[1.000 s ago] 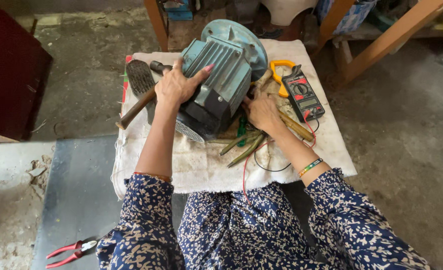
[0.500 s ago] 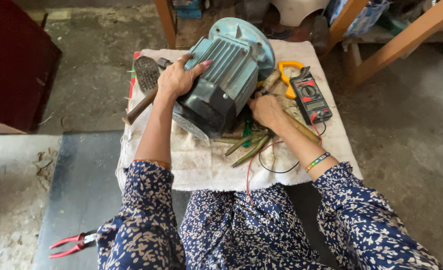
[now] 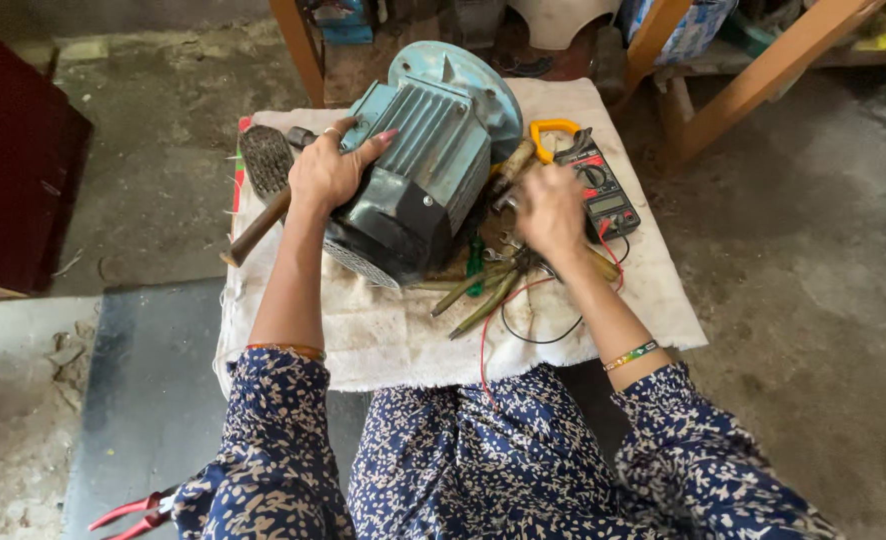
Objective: The person uses a multimeter to test an electric motor, then uses a screwdriver to clean the motor's ventilation grille. Finally, the person uses a wire brush to scrub the motor's body.
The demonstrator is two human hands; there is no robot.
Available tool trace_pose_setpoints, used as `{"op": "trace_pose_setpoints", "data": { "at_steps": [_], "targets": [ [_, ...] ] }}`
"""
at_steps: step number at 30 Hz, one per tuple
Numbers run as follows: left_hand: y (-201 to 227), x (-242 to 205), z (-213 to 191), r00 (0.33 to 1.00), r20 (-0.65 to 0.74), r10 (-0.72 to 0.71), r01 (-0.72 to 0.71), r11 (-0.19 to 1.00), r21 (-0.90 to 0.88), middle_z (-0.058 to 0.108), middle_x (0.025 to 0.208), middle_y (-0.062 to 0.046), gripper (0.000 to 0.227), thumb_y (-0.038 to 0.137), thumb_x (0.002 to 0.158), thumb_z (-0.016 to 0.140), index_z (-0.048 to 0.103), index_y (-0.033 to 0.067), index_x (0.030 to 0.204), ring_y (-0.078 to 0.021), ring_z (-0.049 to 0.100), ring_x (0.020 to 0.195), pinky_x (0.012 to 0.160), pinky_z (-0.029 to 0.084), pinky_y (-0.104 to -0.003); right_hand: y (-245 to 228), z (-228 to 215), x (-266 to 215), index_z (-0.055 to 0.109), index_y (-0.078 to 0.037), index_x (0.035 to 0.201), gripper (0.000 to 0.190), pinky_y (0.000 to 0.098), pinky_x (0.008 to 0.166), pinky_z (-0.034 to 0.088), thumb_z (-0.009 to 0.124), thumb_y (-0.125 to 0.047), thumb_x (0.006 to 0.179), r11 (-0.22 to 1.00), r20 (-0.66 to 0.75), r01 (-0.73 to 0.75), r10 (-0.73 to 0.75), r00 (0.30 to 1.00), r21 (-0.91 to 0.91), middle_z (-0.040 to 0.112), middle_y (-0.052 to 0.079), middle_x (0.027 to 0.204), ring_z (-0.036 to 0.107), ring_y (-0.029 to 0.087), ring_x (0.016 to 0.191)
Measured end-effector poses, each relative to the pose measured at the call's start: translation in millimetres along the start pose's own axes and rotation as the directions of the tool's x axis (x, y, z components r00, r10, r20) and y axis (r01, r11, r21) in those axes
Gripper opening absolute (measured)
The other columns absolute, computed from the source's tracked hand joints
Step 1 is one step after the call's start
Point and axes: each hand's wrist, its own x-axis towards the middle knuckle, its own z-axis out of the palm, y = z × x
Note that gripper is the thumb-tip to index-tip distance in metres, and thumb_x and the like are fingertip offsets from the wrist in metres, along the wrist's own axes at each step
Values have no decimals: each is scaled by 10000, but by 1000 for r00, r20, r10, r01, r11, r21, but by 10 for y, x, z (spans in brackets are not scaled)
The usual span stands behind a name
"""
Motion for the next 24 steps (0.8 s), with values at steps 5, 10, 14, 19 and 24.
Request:
{"op": "trace_pose_setpoints", "data": {
  "at_steps": [5, 10, 14, 19, 24],
  "targets": [
    [54, -45, -22, 999, 2, -39, 39, 999, -3, 691, 1208, -259, 895, 826, 762, 624, 627, 205, 1408, -395, 635, 1198, 1011, 473, -478, 584, -261, 148, 588, -19, 1263, 795, 642, 934, 395, 925, -406, 656, 856, 46, -483, 499, 866, -184, 534, 256, 1292, 480, 483, 1210],
    [64, -101, -66, 998, -28, -49, 48, 998, -40, 695, 1186, -263, 906, 825, 740, 655, 647, 176, 1372, -395, 644, 1172, 991, 485, -473, 781, -300, 25, 485, 32, 1355, 1106, 549, 984, 454, 997, -476, 517, 753, 293, -629, 656, 696, -191, 532, 274, 1353, 516, 455, 1253],
    [89, -117, -53, 996, -57, -64, 62, 997, -43, 703, 1166, -268, 923, 812, 720, 672, 674, 124, 1336, -392, 660, 1157, 978, 502, -472, 760, -506, -72, 638, 63, 1204, 842, 466, 1007, 520, 936, -445, 604, 700, 349, -710, 686, 639, -75, 678, 270, 1247, 670, 403, 1185],
    [162, -283, -54, 865, -424, 269, -188, 956, 224, 685, 1119, -279, 741, 624, 915, 706, 666, -9, 1299, -438, 641, 1087, 908, 518, -509, 217, -984, -349, 600, 38, 1120, 758, 492, 930, 523, 985, -373, 613, 851, -20, -465, 484, 875, 242, 652, 238, 1122, 659, 414, 1053],
    [681, -1073, 420, 723, -557, 408, -490, 872, 1, 677, 1095, -201, 489, 404, 981, 758, 646, 15, 1254, -350, 636, 1017, 848, 530, -459, -446, -1107, -376, 473, 25, 1257, 837, 478, 855, 534, 964, -274, 648, 883, -125, -209, 285, 950, 421, 622, 211, 1123, 661, 377, 1014]
  ]
}}
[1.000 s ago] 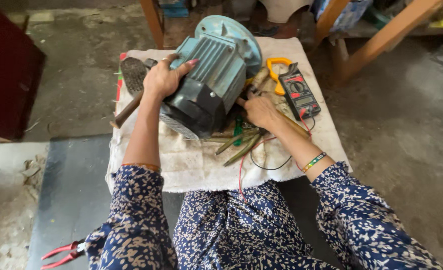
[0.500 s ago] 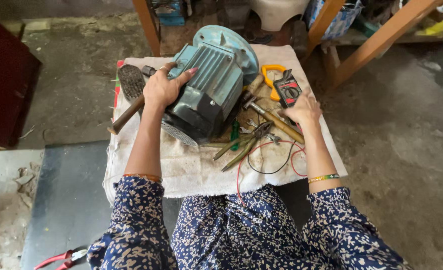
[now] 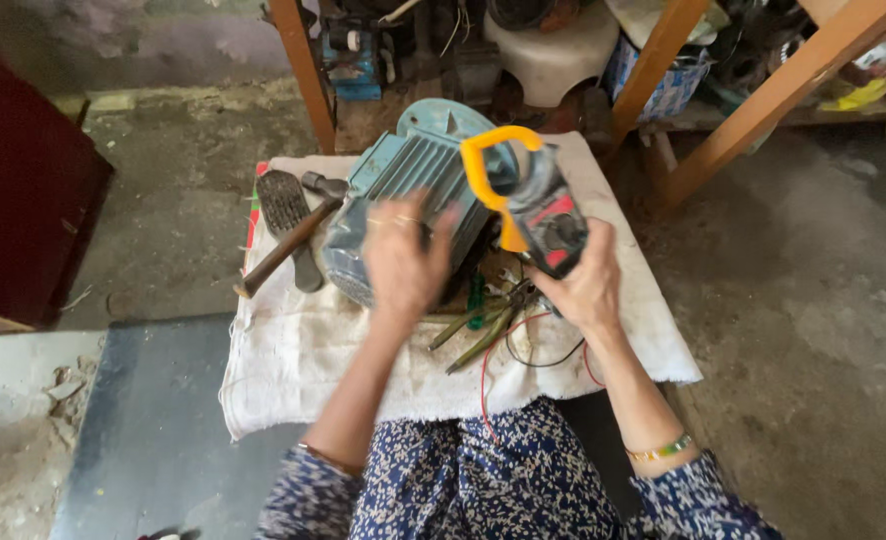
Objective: The person uses a multimeter to test an electric motor, then uses a screwdriver to clean the motor's ventilation grille. Finally, the person uses a wire brush to scrub the motor's body.
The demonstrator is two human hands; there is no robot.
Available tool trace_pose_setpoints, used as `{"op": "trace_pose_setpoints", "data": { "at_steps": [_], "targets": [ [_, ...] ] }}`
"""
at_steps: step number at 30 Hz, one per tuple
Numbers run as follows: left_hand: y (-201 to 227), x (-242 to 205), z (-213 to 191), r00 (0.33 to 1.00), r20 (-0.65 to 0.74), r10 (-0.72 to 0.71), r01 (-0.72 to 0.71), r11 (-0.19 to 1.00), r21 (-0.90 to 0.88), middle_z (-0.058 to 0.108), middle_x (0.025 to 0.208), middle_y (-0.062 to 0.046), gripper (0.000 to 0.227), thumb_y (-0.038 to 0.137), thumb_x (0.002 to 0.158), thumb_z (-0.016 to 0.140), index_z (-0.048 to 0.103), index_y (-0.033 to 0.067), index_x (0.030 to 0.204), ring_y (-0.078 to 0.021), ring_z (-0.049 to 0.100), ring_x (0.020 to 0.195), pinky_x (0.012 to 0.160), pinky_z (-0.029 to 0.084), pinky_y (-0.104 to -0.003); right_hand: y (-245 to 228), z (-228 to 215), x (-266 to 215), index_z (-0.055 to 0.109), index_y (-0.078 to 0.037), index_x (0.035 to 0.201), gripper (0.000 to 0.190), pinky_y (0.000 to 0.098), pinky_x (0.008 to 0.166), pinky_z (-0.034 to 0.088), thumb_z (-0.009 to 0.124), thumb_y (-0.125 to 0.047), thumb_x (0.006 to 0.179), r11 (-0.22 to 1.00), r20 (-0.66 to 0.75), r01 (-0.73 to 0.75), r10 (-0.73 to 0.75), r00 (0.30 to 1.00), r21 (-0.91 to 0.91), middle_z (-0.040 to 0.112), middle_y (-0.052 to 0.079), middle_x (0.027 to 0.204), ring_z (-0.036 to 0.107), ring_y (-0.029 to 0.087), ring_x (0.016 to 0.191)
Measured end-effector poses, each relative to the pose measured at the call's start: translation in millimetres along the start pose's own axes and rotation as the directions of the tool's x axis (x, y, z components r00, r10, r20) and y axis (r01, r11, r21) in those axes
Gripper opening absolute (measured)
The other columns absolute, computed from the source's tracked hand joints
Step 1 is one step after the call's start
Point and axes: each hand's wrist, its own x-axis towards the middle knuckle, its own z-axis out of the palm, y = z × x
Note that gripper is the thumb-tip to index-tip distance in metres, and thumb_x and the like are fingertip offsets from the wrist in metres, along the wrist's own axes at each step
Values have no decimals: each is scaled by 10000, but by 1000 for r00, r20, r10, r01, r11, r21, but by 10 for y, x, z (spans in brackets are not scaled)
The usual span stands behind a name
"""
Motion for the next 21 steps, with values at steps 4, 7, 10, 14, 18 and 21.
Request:
{"op": "trace_pose_setpoints", "data": {
  "at_steps": [4, 7, 10, 14, 18, 21],
  "targets": [
    [242, -98, 91, 996, -60, -70, 60, 986, -156, 714, 1041, -205, 576, 387, 872, 827, 630, -25, 1223, -333, 672, 977, 827, 548, -421, -205, 177, 73, 456, -7, 1306, 856, 496, 861, 518, 976, -260, 674, 992, 28, 126, -126, 992, 3, 606, 224, 1159, 637, 412, 1047],
    [-20, 222, 41, 883, 176, -436, 464, 749, -473, 767, 833, -135, 520, 330, 888, 800, 630, -14, 1240, -184, 742, 742, 684, 571, -303, -308, 201, 193, 454, -17, 1333, 864, 511, 893, 510, 967, -254, 679, 973, 34, 232, -231, 972, -5, 599, 217, 1188, 625, 430, 1077],
    [-294, 517, 141, 870, 353, -343, 473, 380, -795, 765, 801, -102, 371, 209, 917, 797, 668, -75, 1118, -139, 725, 703, 659, 585, -279, -437, 290, 236, 431, -23, 1382, 940, 517, 909, 506, 973, -307, 668, 946, 37, 318, -316, 948, -55, 595, 219, 1206, 617, 434, 1090],
    [-425, 435, 269, 891, 336, -305, 447, 462, -766, 750, 800, -93, 292, 182, 935, 777, 699, -82, 1033, -112, 697, 688, 651, 566, -258, -631, 514, 197, 367, 9, 1441, 1092, 529, 866, 488, 973, -441, 651, 952, 74, 288, -281, 957, -103, 573, 283, 1218, 605, 448, 1071],
    [-486, 417, 284, 863, 377, -338, 502, 483, -717, 757, 786, -110, 281, 172, 925, 784, 684, -90, 949, -115, 695, 669, 628, 585, -277, -683, 569, 111, 317, 34, 1485, 1206, 526, 919, 516, 919, -595, 652, 975, 123, 224, -221, 967, -8, 580, 306, 1289, 611, 460, 1138],
    [-514, 446, 278, 864, 390, -318, 502, 500, -706, 765, 797, -104, 269, 173, 926, 776, 687, -80, 960, -104, 709, 688, 657, 589, -262, -680, 598, 79, 327, 30, 1477, 1231, 520, 889, 533, 895, -658, 629, 995, 177, 102, -98, 979, -18, 584, 303, 1298, 628, 452, 1130]
  ]
}}
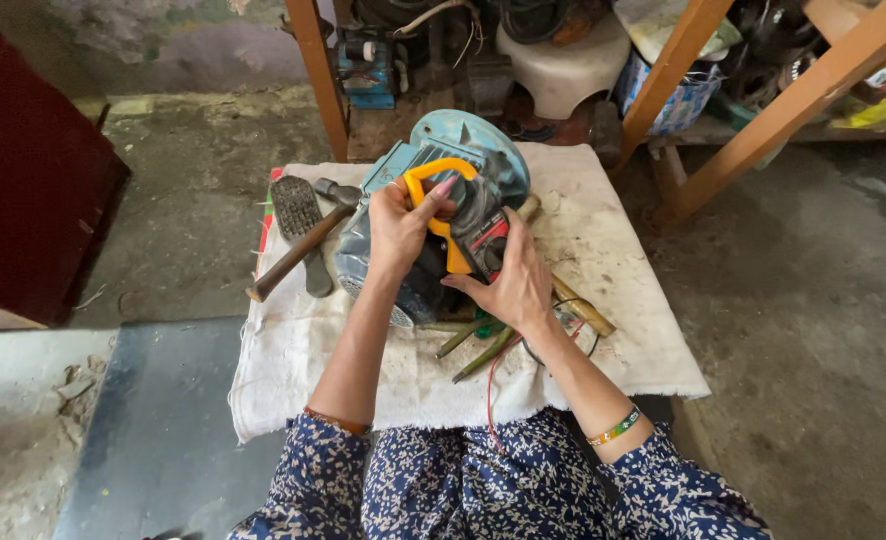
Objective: The person uses a multimeter to test an electric motor, then uses a screwdriver to clean the motor's ventilation grille. Finally, the person uses a wire brush to scrub the motor's body.
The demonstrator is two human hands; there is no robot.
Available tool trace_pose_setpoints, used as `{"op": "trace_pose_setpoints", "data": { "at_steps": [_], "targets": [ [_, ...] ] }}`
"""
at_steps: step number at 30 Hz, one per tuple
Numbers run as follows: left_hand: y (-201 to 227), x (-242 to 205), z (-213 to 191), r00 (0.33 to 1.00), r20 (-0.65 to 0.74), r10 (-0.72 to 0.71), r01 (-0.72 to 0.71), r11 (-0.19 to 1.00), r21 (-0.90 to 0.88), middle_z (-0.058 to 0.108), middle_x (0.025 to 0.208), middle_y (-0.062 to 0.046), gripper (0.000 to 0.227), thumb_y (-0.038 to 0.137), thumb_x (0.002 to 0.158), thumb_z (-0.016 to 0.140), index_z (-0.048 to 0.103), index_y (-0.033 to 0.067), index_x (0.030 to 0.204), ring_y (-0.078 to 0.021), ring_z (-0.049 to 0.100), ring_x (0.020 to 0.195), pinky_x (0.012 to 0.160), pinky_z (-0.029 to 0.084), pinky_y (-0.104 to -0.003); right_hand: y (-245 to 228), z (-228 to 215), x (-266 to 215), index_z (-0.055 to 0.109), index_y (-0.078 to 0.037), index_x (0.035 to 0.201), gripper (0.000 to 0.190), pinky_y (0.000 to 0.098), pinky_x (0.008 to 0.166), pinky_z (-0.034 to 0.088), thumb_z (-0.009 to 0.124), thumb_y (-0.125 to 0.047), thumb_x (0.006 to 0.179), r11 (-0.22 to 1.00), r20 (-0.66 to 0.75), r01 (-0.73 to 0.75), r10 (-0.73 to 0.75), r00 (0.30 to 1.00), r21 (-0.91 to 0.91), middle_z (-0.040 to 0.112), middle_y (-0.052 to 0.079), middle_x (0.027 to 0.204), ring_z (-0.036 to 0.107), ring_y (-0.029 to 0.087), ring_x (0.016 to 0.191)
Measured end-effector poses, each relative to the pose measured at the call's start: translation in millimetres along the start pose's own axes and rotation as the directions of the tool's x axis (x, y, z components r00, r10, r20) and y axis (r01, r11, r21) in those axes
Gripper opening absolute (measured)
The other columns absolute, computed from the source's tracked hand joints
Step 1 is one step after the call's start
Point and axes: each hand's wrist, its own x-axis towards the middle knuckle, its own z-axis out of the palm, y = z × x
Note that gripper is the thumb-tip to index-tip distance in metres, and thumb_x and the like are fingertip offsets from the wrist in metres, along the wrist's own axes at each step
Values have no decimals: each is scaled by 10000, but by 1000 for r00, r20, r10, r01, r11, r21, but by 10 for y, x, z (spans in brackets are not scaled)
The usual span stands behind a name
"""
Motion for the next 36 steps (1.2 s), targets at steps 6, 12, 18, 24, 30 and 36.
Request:
{"op": "trace_pose_setpoints", "data": {
  "at_steps": [6, 12, 18, 24, 30, 36],
  "targets": [
    [-14, 2, -27, 998, 35, 47, -47, 999, -13, 764, 804, -89, 277, 193, 933, 784, 697, -70, 928, -84, 696, 699, 676, 579, -237, -48, 76, 14, 321, 47, 1460, 1263, 520, 891, 535, 902, -680, 607, 998, 4, -44, 44, 999, -51, 553, 311, 1322, 621, 457, 1142],
    [15, 3, -25, 998, 65, 20, -18, 999, -28, 759, 787, -71, 278, 205, 920, 798, 724, -61, 952, -71, 681, 682, 661, 562, -224, -78, 100, 7, 292, 87, 1458, 1337, 529, 872, 524, 909, -692, 563, 994, -9, -85, 84, 996, -72, 517, 343, 1347, 600, 483, 1138],
    [61, -57, -51, 999, 52, 1, 5, 994, -106, 750, 821, -88, 359, 291, 946, 748, 717, -39, 1085, -108, 682, 684, 641, 557, -254, -69, 106, 12, 431, 34, 1309, 1056, 499, 830, 557, 897, -646, 648, 990, 20, -129, 131, 991, -59, 651, 240, 1153, 687, 407, 996],
    [49, 0, -199, 989, -128, -68, -2, 876, -483, 722, 983, -120, 467, 404, 1029, 575, 558, 0, 1262, -198, 720, 952, 832, 635, -406, 325, -262, 323, 445, 50, 1315, 1027, 479, 779, 564, 900, -605, 667, 969, -29, -129, 126, 992, -209, 662, 217, 1100, 697, 359, 904],
    [-72, 84, -226, 990, -118, -73, 3, 859, -512, 701, 990, -122, 441, 389, 1056, 540, 532, 9, 1279, -208, 691, 973, 865, 615, -424, 667, -542, 511, 396, 106, 1440, 1132, 522, 806, 550, 937, -483, 638, 871, -145, -164, 109, 984, -463, 652, 286, 1129, 682, 445, 937],
    [-103, 103, -249, 996, -62, -72, 30, 858, -512, 719, 956, -132, 438, 366, 1062, 541, 556, -21, 1264, -209, 701, 915, 845, 608, -399, 747, -521, 516, 408, 125, 1460, 1148, 509, 830, 551, 931, -476, 633, 857, -125, -237, 202, 971, -458, 665, 306, 1131, 687, 447, 958]
  ]
}}
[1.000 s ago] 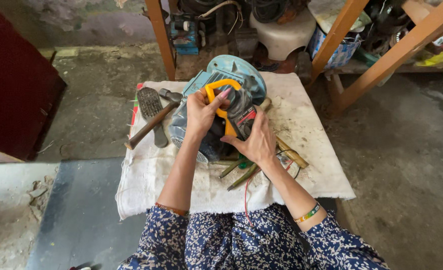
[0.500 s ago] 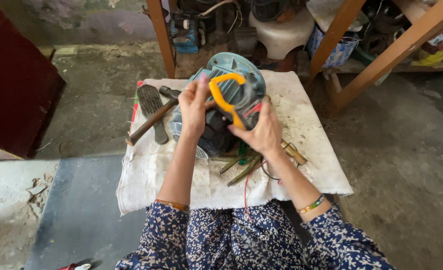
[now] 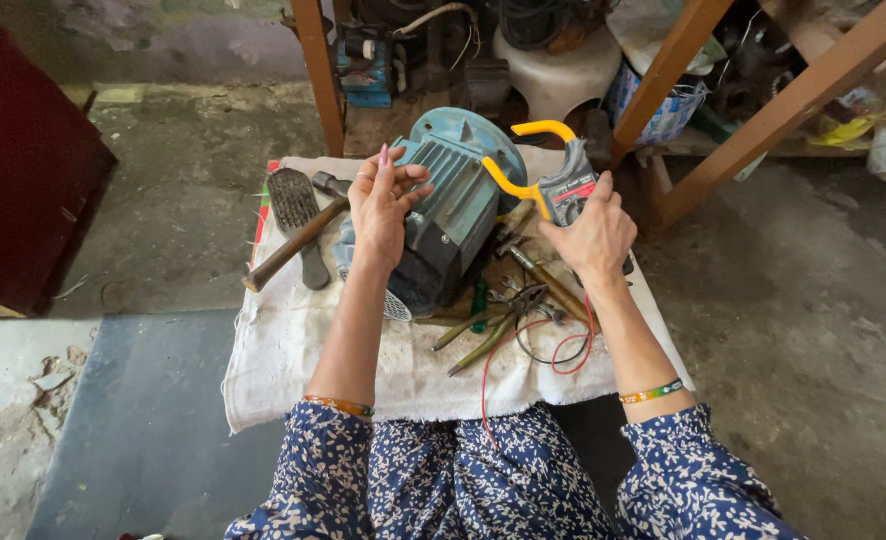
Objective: The person uses a multimeter to test an electric motor, then uses a screwdriver to clean the motor's ventilation grille. Finally, the person uses a wire brush to scrub the motor's body.
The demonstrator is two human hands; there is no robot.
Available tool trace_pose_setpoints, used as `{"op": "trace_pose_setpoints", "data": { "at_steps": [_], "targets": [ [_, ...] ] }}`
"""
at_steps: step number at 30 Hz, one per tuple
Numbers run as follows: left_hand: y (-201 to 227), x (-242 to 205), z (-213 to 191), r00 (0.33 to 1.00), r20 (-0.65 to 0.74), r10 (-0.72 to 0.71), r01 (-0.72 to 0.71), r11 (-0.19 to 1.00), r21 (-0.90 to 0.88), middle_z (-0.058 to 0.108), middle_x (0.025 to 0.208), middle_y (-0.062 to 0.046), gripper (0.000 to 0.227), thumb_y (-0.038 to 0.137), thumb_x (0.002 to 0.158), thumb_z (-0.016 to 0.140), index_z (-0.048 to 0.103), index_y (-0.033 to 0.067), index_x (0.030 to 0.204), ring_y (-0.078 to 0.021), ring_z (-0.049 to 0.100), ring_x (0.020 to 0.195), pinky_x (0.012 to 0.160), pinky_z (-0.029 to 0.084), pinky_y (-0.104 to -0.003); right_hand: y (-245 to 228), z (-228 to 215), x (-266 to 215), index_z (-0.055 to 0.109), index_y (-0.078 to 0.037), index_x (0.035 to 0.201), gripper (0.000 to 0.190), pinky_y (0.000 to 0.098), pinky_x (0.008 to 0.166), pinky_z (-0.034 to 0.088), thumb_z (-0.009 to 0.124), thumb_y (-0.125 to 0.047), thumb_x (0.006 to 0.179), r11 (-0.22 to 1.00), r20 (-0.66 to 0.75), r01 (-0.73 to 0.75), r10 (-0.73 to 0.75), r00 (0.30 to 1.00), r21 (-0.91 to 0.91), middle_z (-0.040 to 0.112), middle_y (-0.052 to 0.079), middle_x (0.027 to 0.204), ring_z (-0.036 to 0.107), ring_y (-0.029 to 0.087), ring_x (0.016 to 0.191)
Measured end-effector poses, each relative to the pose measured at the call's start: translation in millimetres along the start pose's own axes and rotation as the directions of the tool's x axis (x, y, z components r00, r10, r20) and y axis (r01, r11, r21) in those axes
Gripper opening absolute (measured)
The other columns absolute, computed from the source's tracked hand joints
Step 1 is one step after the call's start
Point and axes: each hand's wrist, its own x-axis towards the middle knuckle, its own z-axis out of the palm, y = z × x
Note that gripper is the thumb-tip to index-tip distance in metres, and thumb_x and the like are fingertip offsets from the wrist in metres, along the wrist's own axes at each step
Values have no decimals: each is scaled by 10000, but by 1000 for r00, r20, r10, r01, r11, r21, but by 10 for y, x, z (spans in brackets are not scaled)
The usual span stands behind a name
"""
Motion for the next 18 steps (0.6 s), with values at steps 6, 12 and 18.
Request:
{"op": "trace_pose_setpoints", "data": {
  "at_steps": [6, 12, 18],
  "targets": [
    [-6, 9, -1, 1000, 29, -8, 8, 1000, 4, 720, 940, -138, 417, 346, 1074, 532, 564, -29, 1255, -217, 707, 888, 809, 608, -395, 149, 48, 195, 426, 136, 1445, 1190, 499, 834, 551, 936, -535, 604, 999, 101, -37, 40, 994, -23, 671, 306, 1150, 691, 436, 979],
    [-37, 17, -26, 999, 54, -7, 8, 1000, -11, 722, 933, -138, 386, 318, 1080, 525, 566, -27, 1249, -216, 709, 876, 798, 606, -387, 128, 165, 209, 478, 131, 1393, 1157, 488, 840, 555, 933, -581, 602, 999, 157, -25, 28, 987, -24, 686, 292, 1118, 695, 420, 985],
    [5, -5, -26, 998, 54, -9, 9, 1000, 9, 725, 930, -136, 354, 293, 1091, 518, 584, -21, 1240, -209, 714, 865, 797, 614, -377, 57, 299, 260, 571, 101, 1200, 1046, 471, 874, 559, 901, -690, 600, 999, 211, 2, -13, 977, 52, 699, 280, 1098, 699, 410, 1009]
  ]
}}
